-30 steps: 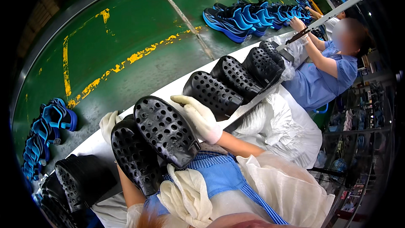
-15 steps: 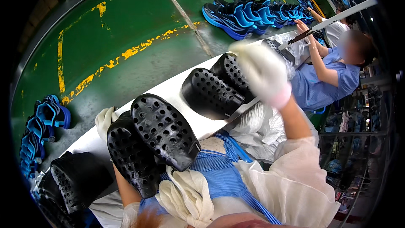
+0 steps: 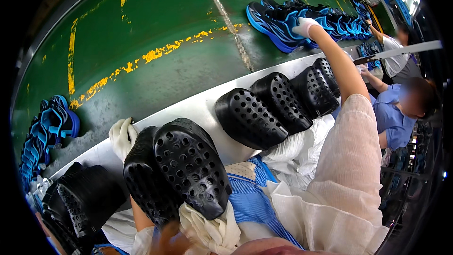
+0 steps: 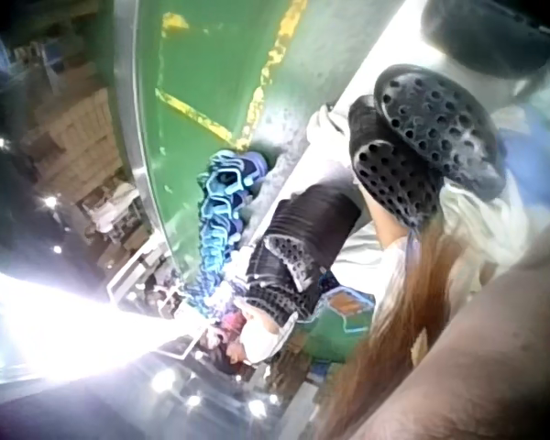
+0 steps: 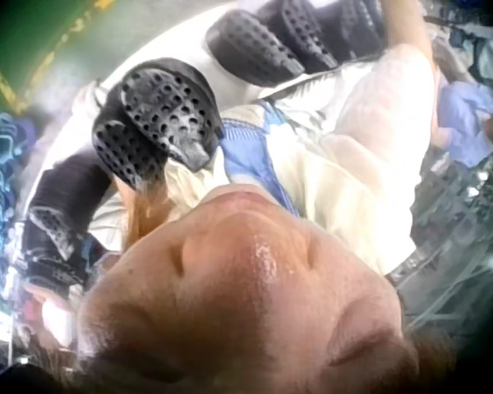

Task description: The person picks up a black perforated shoe component and places it onto a blue and black shoe on an assembly line, using both hands to press and fit the pieces together. The person repeats this process for several shoes moving along the conveyor belt.

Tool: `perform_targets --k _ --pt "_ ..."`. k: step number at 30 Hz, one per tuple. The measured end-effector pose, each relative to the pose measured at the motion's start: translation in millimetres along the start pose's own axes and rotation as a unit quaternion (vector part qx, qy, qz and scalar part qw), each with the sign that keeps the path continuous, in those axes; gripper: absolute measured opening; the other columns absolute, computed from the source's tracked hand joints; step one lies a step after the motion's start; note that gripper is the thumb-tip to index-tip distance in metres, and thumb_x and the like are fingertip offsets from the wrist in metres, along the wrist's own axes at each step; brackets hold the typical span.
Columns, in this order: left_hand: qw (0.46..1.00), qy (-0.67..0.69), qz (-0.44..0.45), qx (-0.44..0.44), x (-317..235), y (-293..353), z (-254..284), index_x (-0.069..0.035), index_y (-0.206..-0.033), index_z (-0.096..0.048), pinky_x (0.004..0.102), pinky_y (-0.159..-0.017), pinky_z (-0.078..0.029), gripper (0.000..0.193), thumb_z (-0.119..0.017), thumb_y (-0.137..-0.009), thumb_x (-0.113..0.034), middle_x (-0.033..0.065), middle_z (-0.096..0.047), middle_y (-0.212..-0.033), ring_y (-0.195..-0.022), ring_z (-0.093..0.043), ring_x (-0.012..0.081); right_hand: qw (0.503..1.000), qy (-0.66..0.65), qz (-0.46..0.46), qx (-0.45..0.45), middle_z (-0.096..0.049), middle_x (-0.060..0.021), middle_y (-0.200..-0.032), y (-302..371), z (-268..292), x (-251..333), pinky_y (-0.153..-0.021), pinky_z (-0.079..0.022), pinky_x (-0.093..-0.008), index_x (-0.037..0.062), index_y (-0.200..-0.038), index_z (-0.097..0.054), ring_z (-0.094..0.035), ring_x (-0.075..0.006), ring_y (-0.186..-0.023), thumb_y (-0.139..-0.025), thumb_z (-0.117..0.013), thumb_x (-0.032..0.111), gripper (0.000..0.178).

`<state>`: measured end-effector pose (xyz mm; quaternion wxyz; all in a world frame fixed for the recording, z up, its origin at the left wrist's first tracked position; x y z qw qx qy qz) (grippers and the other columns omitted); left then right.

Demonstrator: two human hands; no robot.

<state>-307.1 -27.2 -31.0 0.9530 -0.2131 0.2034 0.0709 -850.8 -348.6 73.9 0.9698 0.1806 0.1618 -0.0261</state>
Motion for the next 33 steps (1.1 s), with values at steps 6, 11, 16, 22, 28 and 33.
perform_targets --k 6,11,16,22,28,33 --pt "1.000 0.008 -0.001 -0.008 -12.7 -7.7 -0.4 -0.004 -0.093 -0.069 0.0380 -0.085 -0.046 0.017 -0.058 -0.080 -0.006 0.0105 -0.064 -0.096 -0.093 -0.057 0.0297 0.999 -0.051 0.000 0.012 -0.065 -0.0248 -0.101 -43.6 -30.0 -10.0 -0.082 -0.049 -0.0370 -0.0053 -0.102 -0.064 -0.063 -0.0348 -0.096 -0.074 -0.062 0.038 0.051" --pt "1.000 0.016 0.008 -0.022 -15.4 -7.0 -1.0 -0.006 -0.092 -0.070 0.0372 -0.084 -0.046 0.016 -0.061 -0.079 -0.005 0.0084 -0.064 -0.097 -0.092 -0.058 0.0283 0.978 -0.173 0.110 -0.048 -0.065 -0.0242 -0.082 -1.4 15.7 88.6 -0.072 -0.049 -0.0391 -0.0040 -0.086 -0.067 -0.064 -0.0343 -0.078 -0.073 -0.059 0.038 0.045" --pt "0.999 0.018 0.011 -0.032 -12.0 -3.3 -0.8 -0.008 -0.093 -0.070 0.0371 -0.083 -0.046 0.015 -0.061 -0.080 -0.009 0.0073 -0.063 -0.097 -0.093 -0.057 0.0278 0.958 -0.164 0.220 -0.080 -0.063 -0.0261 -0.078 39.0 44.9 206.8 -0.073 -0.049 -0.0419 -0.0044 -0.078 -0.066 -0.062 -0.0385 -0.076 -0.076 -0.056 0.042 0.048" --pt "1.000 0.019 0.016 -0.017 -10.4 -3.4 -4.3 -0.010 -0.092 -0.069 0.0367 -0.085 -0.046 0.015 -0.060 -0.081 -0.015 0.0061 -0.063 -0.098 -0.096 -0.056 0.0267 0.957 -0.142 0.250 -0.039 -0.066 -0.0215 -0.096 96.1 54.2 318.2 -0.081 -0.050 -0.0395 0.0006 -0.093 -0.069 -0.064 -0.0339 -0.091 -0.076 -0.054 0.035 0.041" --pt "0.999 0.026 -0.017 -0.013 -13.9 -6.0 -10.9 -0.011 -0.095 -0.069 0.0367 -0.087 -0.045 0.017 -0.059 -0.082 -0.016 0.0062 -0.063 -0.099 -0.096 -0.056 0.0259 0.868 -0.359 0.341 0.043 -0.068 -0.0115 -0.087 112.5 69.7 288.6 -0.072 -0.052 -0.0313 0.0029 -0.100 -0.068 -0.066 -0.0200 -0.077 -0.082 -0.058 0.035 0.038" --pt "1.000 0.004 -0.020 0.000 -6.4 1.4 -15.8 -0.009 -0.095 -0.071 0.0369 -0.089 -0.044 0.020 -0.057 -0.082 -0.015 0.0091 -0.065 -0.099 -0.097 -0.056 0.0283 0.882 -0.259 0.361 -0.159 -0.067 -0.0114 -0.085 198.8 100.3 173.4 -0.070 -0.051 -0.0304 0.0044 -0.103 -0.066 -0.065 -0.0207 -0.074 -0.087 -0.054 0.031 0.034"
Point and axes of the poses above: each hand's wrist, its own y-axis away from the middle knuckle, its own z-axis out of the back of the hand, x = y × z, the point moved 4 cm from there along -y, towards the middle knuckle
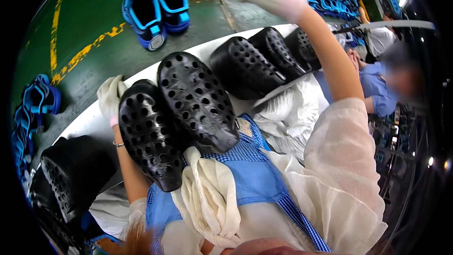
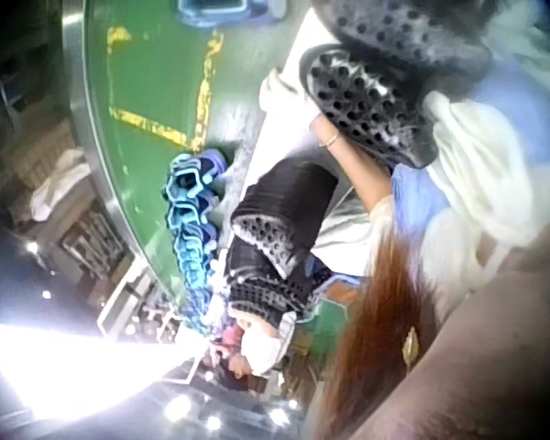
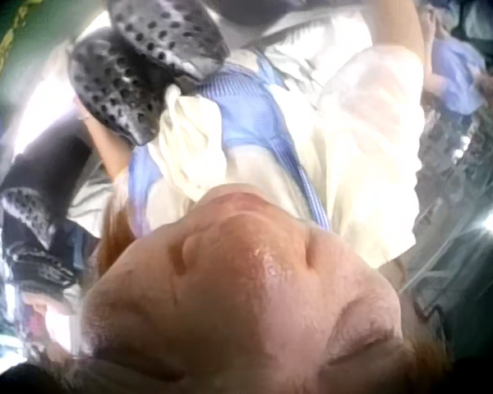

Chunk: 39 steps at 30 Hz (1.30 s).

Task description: The person picks up a black perforated shoe component and places it onto a blue and black shoe on an assembly line, using both hands to press and fit the pieces together. The person repeats this process for several shoes moving along the conveyor belt.

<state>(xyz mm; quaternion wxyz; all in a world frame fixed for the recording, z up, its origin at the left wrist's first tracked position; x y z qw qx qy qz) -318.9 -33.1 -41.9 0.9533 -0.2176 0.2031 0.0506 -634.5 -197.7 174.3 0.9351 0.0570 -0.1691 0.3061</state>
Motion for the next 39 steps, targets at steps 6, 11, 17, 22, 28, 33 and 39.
perform_targets --k 6,11,17,22,28,33,39 --pt "0.998 -0.015 -0.056 0.015 -23.7 -2.8 12.3 -0.003 -0.095 -0.070 0.0373 -0.090 -0.043 0.022 -0.055 -0.083 -0.014 0.0117 -0.065 -0.098 -0.098 -0.056 0.0294 0.973 0.164 -0.157 -0.052 -0.066 -0.0130 -0.096 161.8 68.4 -42.9 -0.081 -0.048 -0.0309 0.0030 -0.101 -0.065 -0.063 -0.0258 -0.089 -0.085 -0.059 0.018 0.023" --pt "0.998 0.010 -0.046 0.046 -21.2 -4.8 0.1 -0.004 -0.097 -0.069 0.0385 -0.089 -0.044 0.023 -0.057 -0.083 -0.017 0.0128 -0.065 -0.100 -0.100 -0.056 0.0301 0.963 0.154 -0.213 -0.056 -0.064 -0.0131 -0.099 234.5 75.1 -88.1 -0.082 -0.048 -0.0344 0.0063 -0.108 -0.062 -0.062 -0.0261 -0.092 -0.081 -0.062 0.020 0.031" --pt "0.984 0.133 0.024 0.112 14.8 -3.3 -33.0 -0.005 -0.101 -0.068 0.0396 -0.090 -0.043 0.026 -0.059 -0.081 -0.019 0.0152 -0.064 -0.103 -0.101 -0.056 0.0329 0.965 0.081 -0.248 -0.025 -0.062 -0.0135 -0.093 234.0 60.0 -117.3 -0.079 -0.048 -0.0339 0.0045 -0.105 -0.060 -0.061 -0.0276 -0.087 -0.077 -0.064 0.017 0.031" --pt "0.994 -0.031 -0.087 0.066 -9.4 -8.8 -20.8 -0.011 -0.093 -0.069 0.0389 -0.090 -0.041 0.028 -0.064 -0.080 -0.036 0.0078 -0.065 -0.100 -0.102 -0.055 0.0259 0.967 -0.019 -0.254 -0.032 -0.062 -0.0141 -0.109 240.5 56.8 -133.9 -0.086 -0.047 -0.0326 -0.0036 -0.117 -0.056 -0.060 -0.0224 -0.098 -0.079 -0.066 0.006 0.040" --pt "1.000 0.021 -0.009 -0.018 -24.6 -2.5 8.5 -0.012 -0.083 -0.069 0.0389 -0.086 -0.044 0.012 -0.062 -0.077 -0.020 0.0078 -0.062 -0.095 -0.096 -0.055 0.0274 0.972 0.001 -0.227 -0.066 -0.058 -0.0103 -0.095 277.0 47.4 -173.0 -0.079 -0.048 -0.0300 -0.0005 -0.104 -0.057 -0.058 -0.0195 -0.084 -0.071 -0.060 -0.001 0.033" --pt "0.996 0.075 0.045 -0.005 -20.7 2.8 21.4 -0.008 -0.088 -0.068 0.0383 -0.087 -0.046 0.014 -0.059 -0.079 -0.013 0.0102 -0.061 -0.098 -0.097 -0.056 0.0296 0.974 0.014 -0.224 -0.039 -0.052 -0.0040 -0.085 275.2 52.5 -168.6 -0.064 -0.044 -0.0238 0.0019 -0.095 -0.054 -0.050 -0.0112 -0.071 -0.068 -0.062 -0.001 0.029" --pt "0.974 0.203 0.095 -0.030 -20.8 -32.7 28.2 -0.007 -0.092 -0.069 0.0369 -0.086 -0.047 0.018 -0.055 -0.084 -0.016 0.0126 -0.063 -0.095 -0.094 -0.059 0.0283 0.963 0.027 -0.234 -0.133 -0.055 -0.0063 -0.082 258.1 99.3 -106.1 -0.069 -0.046 -0.0266 -0.0007 -0.093 -0.054 -0.054 -0.0136 -0.073 -0.069 -0.063 -0.004 0.026"
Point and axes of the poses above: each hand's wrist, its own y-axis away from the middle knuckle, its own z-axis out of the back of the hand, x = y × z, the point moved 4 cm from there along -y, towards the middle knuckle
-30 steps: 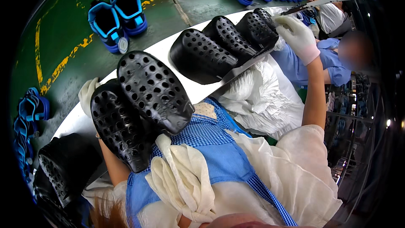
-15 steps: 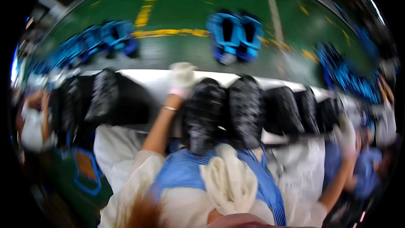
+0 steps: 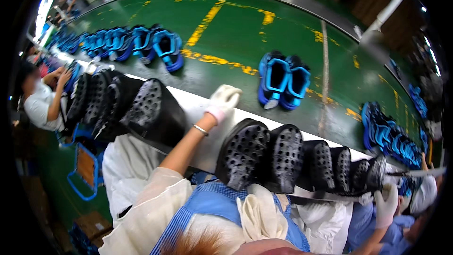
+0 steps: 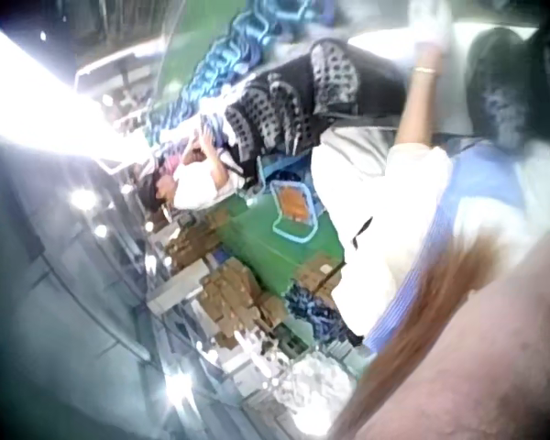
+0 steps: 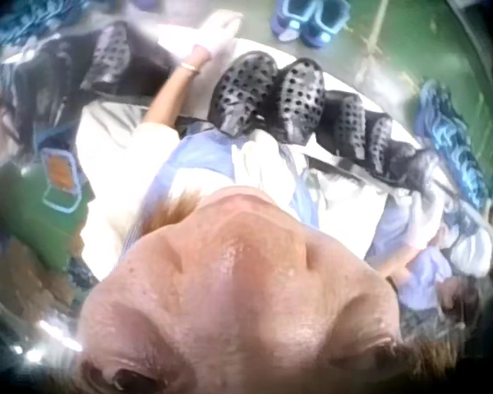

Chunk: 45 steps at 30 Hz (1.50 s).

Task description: The person picks up a black perforated shoe component and places it onto a blue and black shoe on an assembly line, using both hands to press and fit the pieces together. The person repeats this process for several shoes moving along the conveyor belt.

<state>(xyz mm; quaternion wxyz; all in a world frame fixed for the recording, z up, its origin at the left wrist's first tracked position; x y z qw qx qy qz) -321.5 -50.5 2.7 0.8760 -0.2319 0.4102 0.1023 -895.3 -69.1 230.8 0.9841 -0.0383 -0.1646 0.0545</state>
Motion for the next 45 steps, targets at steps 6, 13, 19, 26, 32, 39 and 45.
perform_targets --k 6,13,19,26,32,39,45 --pt "0.972 0.183 -0.057 0.137 -94.1 -63.8 0.2 -0.001 -0.117 -0.059 0.0324 -0.090 -0.046 0.033 -0.053 -0.092 -0.021 0.0119 -0.057 -0.115 -0.104 -0.057 0.0197 0.972 -0.135 0.191 -0.024 -0.057 -0.0056 -0.094 -50.6 -9.0 147.8 -0.078 -0.047 -0.0268 -0.0026 -0.100 -0.055 -0.058 -0.0139 -0.086 -0.071 -0.064 -0.004 0.031" --pt "0.670 0.682 0.163 0.243 -170.2 -62.2 -1.9 -0.005 -0.131 -0.041 0.0400 -0.093 -0.050 0.054 -0.052 -0.093 -0.042 0.0165 -0.053 -0.120 -0.109 -0.056 0.0273 0.882 -0.260 0.363 0.148 -0.061 -0.0072 -0.097 -93.2 -90.7 294.8 -0.083 -0.051 -0.0279 -0.0024 -0.104 -0.058 -0.062 -0.0147 -0.090 -0.073 -0.068 0.000 0.032" --pt "0.660 0.733 0.155 0.043 -126.6 -68.4 15.8 -0.002 -0.123 -0.048 0.0317 -0.079 -0.051 0.044 -0.058 -0.089 -0.028 0.0106 -0.059 -0.101 -0.088 -0.060 0.0188 0.883 -0.295 0.309 0.196 -0.064 -0.0168 -0.094 -107.6 -148.6 339.3 -0.077 -0.051 -0.0327 -0.0024 -0.110 -0.058 -0.065 -0.0232 -0.082 -0.081 -0.066 0.030 0.044" --pt "0.723 0.655 0.201 -0.088 -107.4 -68.4 6.4 -0.007 -0.106 -0.056 0.0248 -0.067 -0.049 0.030 -0.063 -0.086 -0.029 -0.0001 -0.057 -0.089 -0.077 -0.058 0.0097 0.907 -0.206 0.317 0.185 -0.058 -0.0199 -0.067 -111.7 -185.6 352.1 -0.062 -0.048 -0.0415 -0.0021 -0.080 -0.056 -0.060 -0.0346 -0.065 -0.083 -0.059 0.040 0.043" --pt "0.847 0.495 0.195 0.002 -72.4 -72.9 -13.8 -0.001 -0.106 -0.061 0.0249 -0.070 -0.048 0.048 -0.057 -0.089 -0.046 0.0021 -0.061 -0.089 -0.080 -0.059 0.0109 0.906 -0.069 0.393 0.142 -0.059 -0.0196 -0.064 -126.7 -187.9 342.4 -0.061 -0.050 -0.0433 0.0009 -0.071 -0.056 -0.062 -0.0357 -0.064 -0.082 -0.058 0.044 0.045" --pt "0.981 0.139 -0.019 0.130 -61.3 -49.8 -32.3 -0.003 -0.109 -0.062 0.0350 -0.087 -0.047 0.041 -0.063 -0.082 -0.033 0.0150 -0.059 -0.111 -0.098 -0.059 0.0307 0.938 0.049 0.298 0.171 -0.061 -0.0185 -0.066 -147.2 -176.4 290.3 -0.060 -0.049 -0.0376 0.0003 -0.079 -0.063 -0.062 -0.0316 -0.062 -0.082 -0.063 0.037 0.037" --pt "0.988 -0.033 -0.125 0.087 -51.7 -50.1 -51.0 -0.006 -0.098 -0.063 0.0417 -0.082 -0.049 0.024 -0.059 -0.081 -0.022 0.0111 -0.058 -0.104 -0.092 -0.057 0.0317 0.911 0.034 0.298 0.284 -0.061 -0.0173 -0.066 -167.3 -197.3 301.2 -0.061 -0.049 -0.0337 -0.0016 -0.081 -0.067 -0.060 -0.0257 -0.060 -0.082 -0.062 0.038 0.040"
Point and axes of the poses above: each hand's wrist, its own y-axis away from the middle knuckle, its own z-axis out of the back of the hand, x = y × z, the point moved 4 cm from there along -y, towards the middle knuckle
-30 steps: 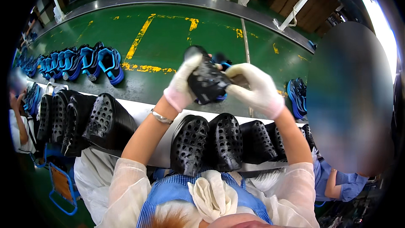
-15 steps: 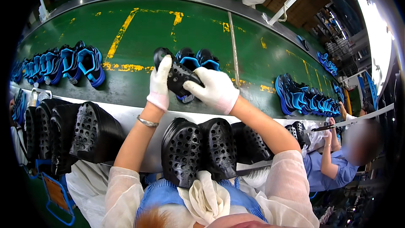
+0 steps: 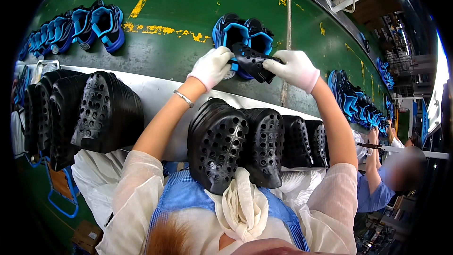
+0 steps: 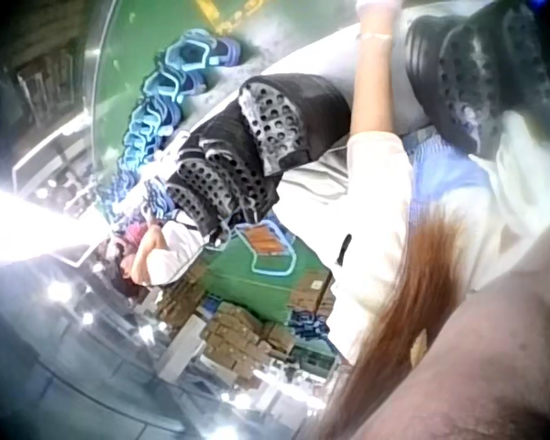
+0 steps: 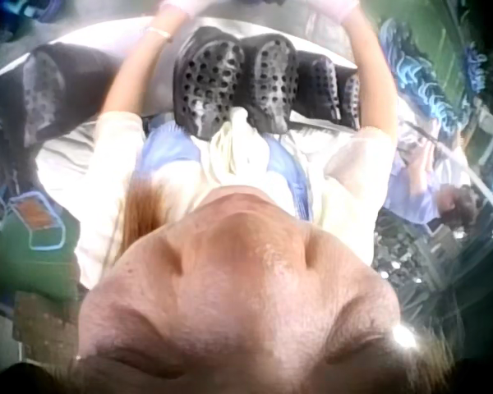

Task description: The person picks up a black perforated shoe component and places it onto a blue and black shoe on an assembly line, using both hands to press and fit the pieces together. The person repeats this process for several shoes moving along the conveyor belt.

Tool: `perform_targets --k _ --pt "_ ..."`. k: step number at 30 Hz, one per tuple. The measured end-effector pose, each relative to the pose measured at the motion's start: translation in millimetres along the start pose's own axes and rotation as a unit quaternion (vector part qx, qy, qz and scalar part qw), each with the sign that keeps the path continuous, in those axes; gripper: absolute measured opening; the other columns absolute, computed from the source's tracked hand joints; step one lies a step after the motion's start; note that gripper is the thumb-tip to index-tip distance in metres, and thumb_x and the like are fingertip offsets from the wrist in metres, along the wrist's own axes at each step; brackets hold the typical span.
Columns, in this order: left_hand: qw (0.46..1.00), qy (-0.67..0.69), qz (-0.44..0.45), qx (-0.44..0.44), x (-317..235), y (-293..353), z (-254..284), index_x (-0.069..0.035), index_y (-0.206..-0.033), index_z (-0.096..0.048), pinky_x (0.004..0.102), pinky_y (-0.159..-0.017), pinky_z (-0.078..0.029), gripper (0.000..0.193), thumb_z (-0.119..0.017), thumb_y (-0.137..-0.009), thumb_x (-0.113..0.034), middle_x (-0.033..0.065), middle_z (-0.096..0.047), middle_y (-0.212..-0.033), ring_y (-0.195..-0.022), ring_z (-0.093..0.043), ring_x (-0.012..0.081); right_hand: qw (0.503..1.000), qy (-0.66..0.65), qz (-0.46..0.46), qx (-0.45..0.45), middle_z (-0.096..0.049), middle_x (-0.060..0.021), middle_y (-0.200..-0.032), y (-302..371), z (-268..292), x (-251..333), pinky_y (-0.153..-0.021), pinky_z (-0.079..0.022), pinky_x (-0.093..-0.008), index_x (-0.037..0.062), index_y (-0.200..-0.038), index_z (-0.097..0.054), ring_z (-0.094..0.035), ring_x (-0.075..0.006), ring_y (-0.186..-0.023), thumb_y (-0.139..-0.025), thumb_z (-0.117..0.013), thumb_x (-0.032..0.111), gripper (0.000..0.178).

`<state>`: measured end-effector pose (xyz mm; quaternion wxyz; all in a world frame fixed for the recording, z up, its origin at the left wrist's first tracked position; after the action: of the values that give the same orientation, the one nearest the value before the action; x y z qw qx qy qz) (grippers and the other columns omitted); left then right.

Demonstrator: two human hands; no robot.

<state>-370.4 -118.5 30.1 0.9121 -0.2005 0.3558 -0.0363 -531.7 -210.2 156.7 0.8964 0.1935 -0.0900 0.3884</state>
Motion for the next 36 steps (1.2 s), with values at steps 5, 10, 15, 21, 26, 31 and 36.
perform_targets --k 5,10,15,21,26,31,36 --pt "0.997 0.014 0.044 0.059 -12.2 -6.4 -17.8 -0.009 -0.095 -0.064 0.0419 -0.078 -0.048 0.020 -0.058 -0.081 -0.022 0.0083 -0.058 -0.097 -0.090 -0.058 0.0305 0.996 0.066 -0.003 0.058 -0.063 -0.0212 -0.072 -42.7 6.4 -6.3 -0.068 -0.050 -0.0383 -0.0010 -0.077 -0.067 -0.062 -0.0337 -0.069 -0.078 -0.057 0.051 0.053" --pt "0.998 0.045 0.040 0.037 -11.5 -7.6 -14.7 -0.010 -0.097 -0.066 0.0389 -0.077 -0.049 0.020 -0.059 -0.082 -0.022 0.0070 -0.060 -0.096 -0.090 -0.059 0.0292 0.976 0.204 -0.039 0.069 -0.067 -0.0178 -0.088 -83.4 -16.5 24.5 -0.077 -0.052 -0.0401 0.0042 -0.087 -0.071 -0.065 -0.0335 -0.084 -0.082 -0.049 0.040 0.042" --pt "0.981 0.007 0.105 0.166 -2.9 -17.4 -29.5 -0.011 -0.103 -0.066 0.0405 -0.083 -0.049 0.031 -0.061 -0.078 -0.029 0.0126 -0.062 -0.109 -0.098 -0.059 0.0344 0.955 0.295 0.008 -0.016 -0.067 -0.0102 -0.107 -110.3 -79.6 18.0 -0.083 -0.051 -0.0421 0.0122 -0.105 -0.069 -0.065 -0.0282 -0.098 -0.087 -0.050 0.023 0.028" --pt "0.917 -0.100 0.161 0.352 18.9 -39.1 -60.3 -0.009 -0.100 -0.067 0.0401 -0.078 -0.051 0.041 -0.064 -0.077 -0.043 0.0175 -0.067 -0.093 -0.087 -0.063 0.0360 0.974 0.226 -0.014 0.001 -0.067 -0.0115 -0.109 -127.2 -76.7 28.3 -0.085 -0.051 -0.0389 0.0088 -0.111 -0.067 -0.065 -0.0261 -0.102 -0.083 -0.056 0.015 0.031" --pt "0.907 -0.096 0.185 0.366 -3.8 -47.8 -49.9 -0.008 -0.095 -0.069 0.0400 -0.078 -0.051 0.034 -0.062 -0.077 -0.036 0.0187 -0.066 -0.096 -0.088 -0.062 0.0367 0.977 0.207 -0.004 -0.059 -0.065 -0.0132 -0.114 -130.2 -85.5 15.8 -0.088 -0.049 -0.0378 0.0073 -0.116 -0.063 -0.064 -0.0265 -0.103 -0.086 -0.052 0.016 0.033" --pt "0.912 -0.110 0.164 0.360 7.4 -41.0 -52.1 -0.010 -0.100 -0.068 0.0394 -0.082 -0.050 0.037 -0.062 -0.078 -0.039 0.0166 -0.065 -0.103 -0.094 -0.061 0.0348 0.972 0.226 0.000 0.063 -0.065 -0.0124 -0.115 -122.4 -70.9 29.6 -0.093 -0.046 -0.0364 0.0082 -0.117 -0.063 -0.063 -0.0262 -0.105 -0.087 -0.050 0.017 0.033" --pt "0.909 -0.126 0.180 0.354 5.0 -37.3 -48.9 -0.012 -0.103 -0.067 0.0387 -0.083 -0.050 0.040 -0.062 -0.079 -0.043 0.0137 -0.065 -0.105 -0.096 -0.061 0.0325 0.969 0.236 0.020 0.076 -0.068 -0.0097 -0.106 -110.0 -67.6 35.5 -0.081 -0.052 -0.0361 0.0107 -0.104 -0.070 -0.066 -0.0244 -0.097 -0.080 -0.061 0.015 0.027"
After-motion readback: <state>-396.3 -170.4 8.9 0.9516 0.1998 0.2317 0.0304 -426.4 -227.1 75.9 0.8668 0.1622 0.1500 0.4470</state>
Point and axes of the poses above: each hand's wrist, its own y-axis away from the middle knuckle, its own z-axis out of the back of the hand, x = y × z, the point moved 4 cm from there along -y, towards the middle knuckle
